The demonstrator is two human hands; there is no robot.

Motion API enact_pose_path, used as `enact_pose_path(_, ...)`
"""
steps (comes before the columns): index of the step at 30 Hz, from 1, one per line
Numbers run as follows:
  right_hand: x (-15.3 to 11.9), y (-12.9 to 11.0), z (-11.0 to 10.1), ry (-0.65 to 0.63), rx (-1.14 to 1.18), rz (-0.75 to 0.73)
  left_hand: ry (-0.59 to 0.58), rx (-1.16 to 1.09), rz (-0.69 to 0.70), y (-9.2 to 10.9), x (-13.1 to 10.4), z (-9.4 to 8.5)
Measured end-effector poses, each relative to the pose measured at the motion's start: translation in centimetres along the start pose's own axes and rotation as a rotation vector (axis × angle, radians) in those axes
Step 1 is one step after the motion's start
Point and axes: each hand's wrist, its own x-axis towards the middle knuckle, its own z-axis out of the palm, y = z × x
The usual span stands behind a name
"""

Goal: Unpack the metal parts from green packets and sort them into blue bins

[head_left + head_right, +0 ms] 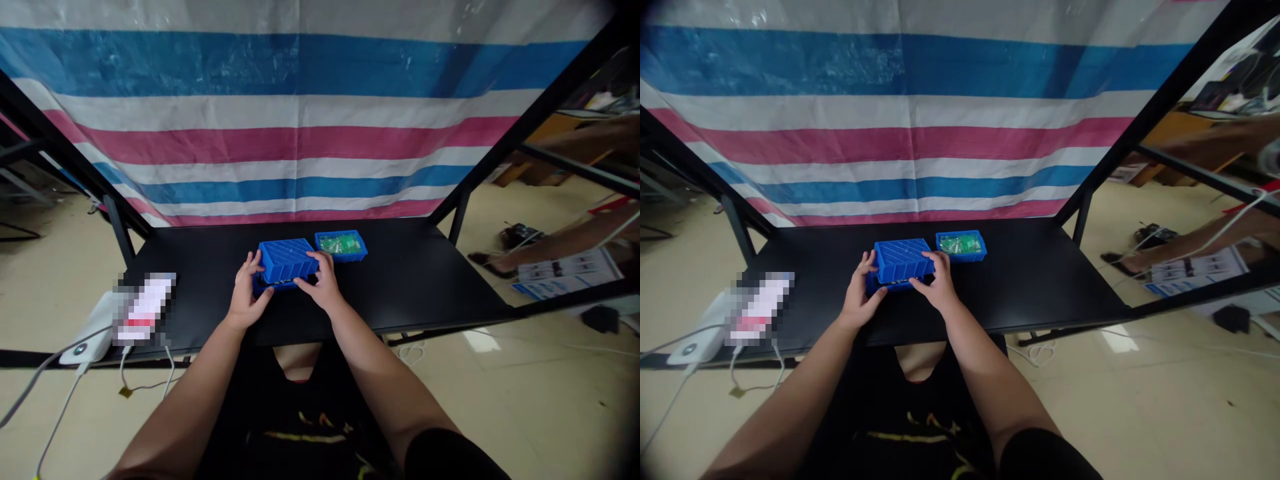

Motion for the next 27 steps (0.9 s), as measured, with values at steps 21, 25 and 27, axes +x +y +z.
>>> enact_pose_path(21,0.9,1.1,-0.9,0.419,0.205,0.163,0.127,0.177,-0.547,-1.7,0.2,0.9)
enact_pose_path(25,1.9,0.5,-1.2,0.373,0.097,0.212,0.087,0.179,-0.597,-1.4,0.3,0.7)
enact_pose_path(27,3.1,0.0,-1.6,0.342,0.08,0.231,0.081,0.182,-0.592,-1.4,0.3,0.6)
